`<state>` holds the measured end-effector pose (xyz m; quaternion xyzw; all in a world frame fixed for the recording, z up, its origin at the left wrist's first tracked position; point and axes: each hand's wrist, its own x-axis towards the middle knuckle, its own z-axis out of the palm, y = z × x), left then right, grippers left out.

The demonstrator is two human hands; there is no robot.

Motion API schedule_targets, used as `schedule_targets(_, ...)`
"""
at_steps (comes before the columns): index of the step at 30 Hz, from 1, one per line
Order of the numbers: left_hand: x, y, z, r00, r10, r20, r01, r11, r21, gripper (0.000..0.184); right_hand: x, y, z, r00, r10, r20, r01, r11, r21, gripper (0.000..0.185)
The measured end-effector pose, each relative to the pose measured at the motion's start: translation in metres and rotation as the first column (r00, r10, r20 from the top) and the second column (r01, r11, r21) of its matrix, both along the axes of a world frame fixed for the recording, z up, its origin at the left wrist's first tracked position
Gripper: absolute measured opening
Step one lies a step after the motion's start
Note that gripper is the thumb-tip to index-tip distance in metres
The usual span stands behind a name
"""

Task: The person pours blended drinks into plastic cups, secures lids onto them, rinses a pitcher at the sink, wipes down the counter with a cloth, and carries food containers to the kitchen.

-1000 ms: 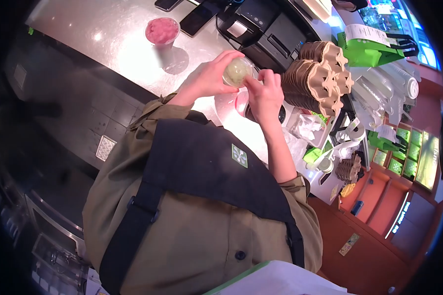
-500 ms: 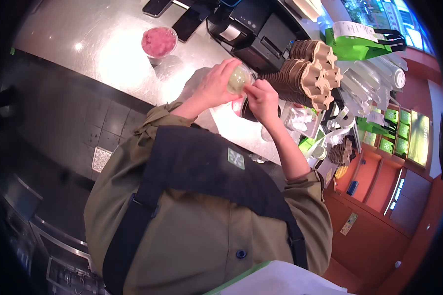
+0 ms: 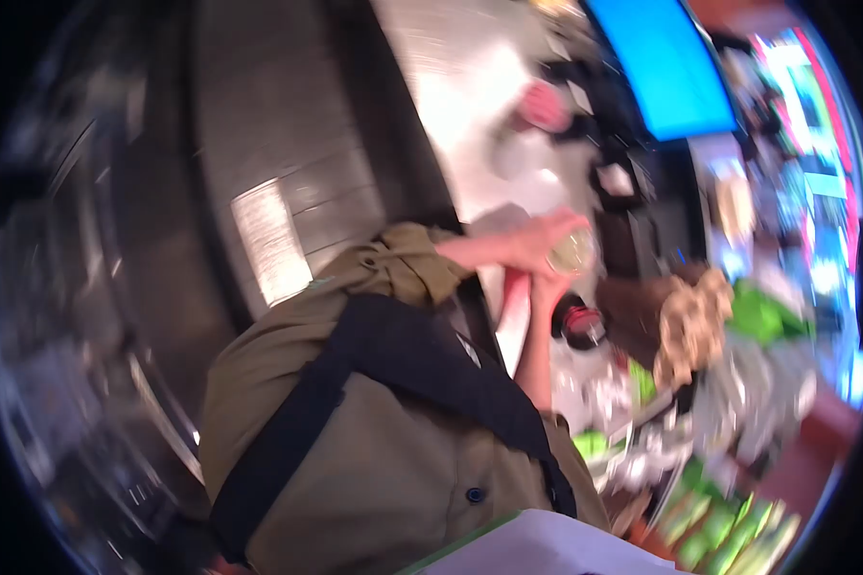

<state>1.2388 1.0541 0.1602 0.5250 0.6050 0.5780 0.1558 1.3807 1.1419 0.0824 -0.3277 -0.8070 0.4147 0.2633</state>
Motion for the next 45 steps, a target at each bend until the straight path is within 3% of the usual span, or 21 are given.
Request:
schedule_targets(1,0.002,-0.028,0.001,0.996,0.045,0.073,-0.042,0.998,-0.045,0.081,-0.003,-0.018,-0.003,0.993,0.067,0.094,-0.071,0.997,0.035,0.062)
schedule_targets(4,-0.011,-0.135,0.033,0.973,0.225,0.042,-0.218,0.967,-0.133,0.094,-0.044,-0.086,0.026,0.904,0.391,-0.174,-0.427,0.85,-0.31,0.056)
schedule_targets(6,-0.015,-0.22,0.053,0.949,0.308,0.062,-0.283,0.924,-0.259,0.102,-0.071,-0.136,0.037,0.752,0.619,-0.228,-0.657,0.676,-0.332,0.058)
schedule_targets(8,-0.002,-0.309,0.065,0.872,0.486,-0.057,-0.485,0.844,-0.227,0.103,-0.104,-0.192,0.05,0.427,0.903,-0.038,-0.855,0.39,-0.343,0.062)
schedule_targets(10,0.042,-0.389,0.073,0.727,0.685,-0.056,-0.681,0.708,-0.187,0.104,-0.116,-0.272,0.085,0.105,0.989,-0.104,-0.915,0.055,-0.401,0.058)
schedule_targets(13,0.132,-0.484,0.089,0.379,0.926,0.003,-0.921,0.377,-0.098,0.101,-0.113,-0.402,0.125,-0.361,0.919,-0.157,-0.852,-0.394,-0.345,0.063)
schedule_targets(15,0.198,-0.541,0.091,0.034,0.999,0.041,-0.997,0.036,-0.064,0.096,-0.094,-0.496,0.13,-0.62,0.78,-0.09,-0.751,-0.622,-0.221,0.07)
schedule_targets(16,0.233,-0.571,0.102,-0.131,0.986,0.101,-0.987,-0.119,-0.111,0.093,-0.073,-0.545,0.154,-0.715,0.699,0.018,-0.672,-0.68,-0.293,0.076)
schedule_targets(20,0.368,-0.706,0.094,-0.547,0.8,0.248,-0.815,-0.576,0.059,0.093,0.025,-0.735,0.11,-0.907,0.384,-0.171,-0.394,-0.919,0.024,0.072)
schedule_targets(21,0.398,-0.742,0.094,-0.668,0.728,0.156,-0.724,-0.684,0.092,0.094,0.038,-0.787,0.101,-0.966,0.257,0.023,-0.257,-0.958,-0.126,0.071)
schedule_targets(22,0.425,-0.774,0.093,-0.723,0.672,0.16,-0.667,-0.739,0.096,0.095,0.046,-0.837,0.092,-0.976,0.096,0.193,-0.149,-0.947,-0.284,0.07)
schedule_targets(23,0.455,-0.814,0.087,-0.753,0.618,0.228,-0.61,-0.785,0.111,0.094,0.056,-0.9,0.045,-0.966,0.005,0.26,-0.065,-0.973,-0.221,0.066)
schedule_targets(24,0.49,-0.861,0.075,-0.797,0.582,0.162,-0.56,-0.812,0.163,0.092,0.078,-0.951,0.015,-0.976,0.212,-0.049,-0.206,-0.973,-0.107,0.055)
schedule_targets(28,0.573,-1.009,0.026,-0.848,0.414,0.332,-0.416,-0.907,0.067,0.086,0.163,-1.192,-0.004,-0.854,0.495,0.158,-0.493,-0.868,0.053,0.051)
schedule_targets(29,0.578,-1.025,0.019,-0.852,0.408,0.328,-0.413,-0.909,0.058,0.085,0.177,-1.236,-0.021,-0.832,0.554,0.026,-0.506,-0.777,0.374,0.052)
schedule_targets(33,0.599,-1.106,-0.048,-0.744,0.419,0.521,-0.476,-0.879,0.028,0.085,0.217,-1.391,-0.066,-0.77,0.604,0.207,-0.529,-0.785,0.322,0.037)
schedule_targets(36,0.593,-1.13,-0.072,-0.627,0.369,0.687,-0.499,-0.866,0.01,0.085,0.221,-1.407,-0.016,-0.668,0.477,0.57,-0.407,-0.877,0.257,0.035)
schedule_targets(40,0.583,-1.143,-0.091,-0.548,0.273,0.791,-0.466,-0.884,-0.018,0.084,0.226,-1.364,-0.028,-0.708,0.705,-0.042,-0.586,-0.553,0.592,0.034)
schedule_targets(42,0.574,-1.151,-0.103,-0.595,0.203,0.778,-0.403,-0.913,-0.071,0.085,0.274,-1.306,-0.053,-0.612,0.774,-0.162,-0.787,-0.574,0.226,0.033)
schedule_targets(44,0.563,-1.155,-0.108,-0.702,0.154,0.695,-0.339,-0.931,-0.136,0.084,0.306,-1.263,-0.063,-0.762,0.6,0.242,-0.601,-0.795,0.078,0.035)
schedule_targets(45,0.559,-1.156,-0.107,-0.761,0.16,0.629,-0.322,-0.935,-0.152,0.084,0.309,-1.266,-0.058,-0.757,0.582,0.296,-0.626,-0.776,-0.077,0.039)
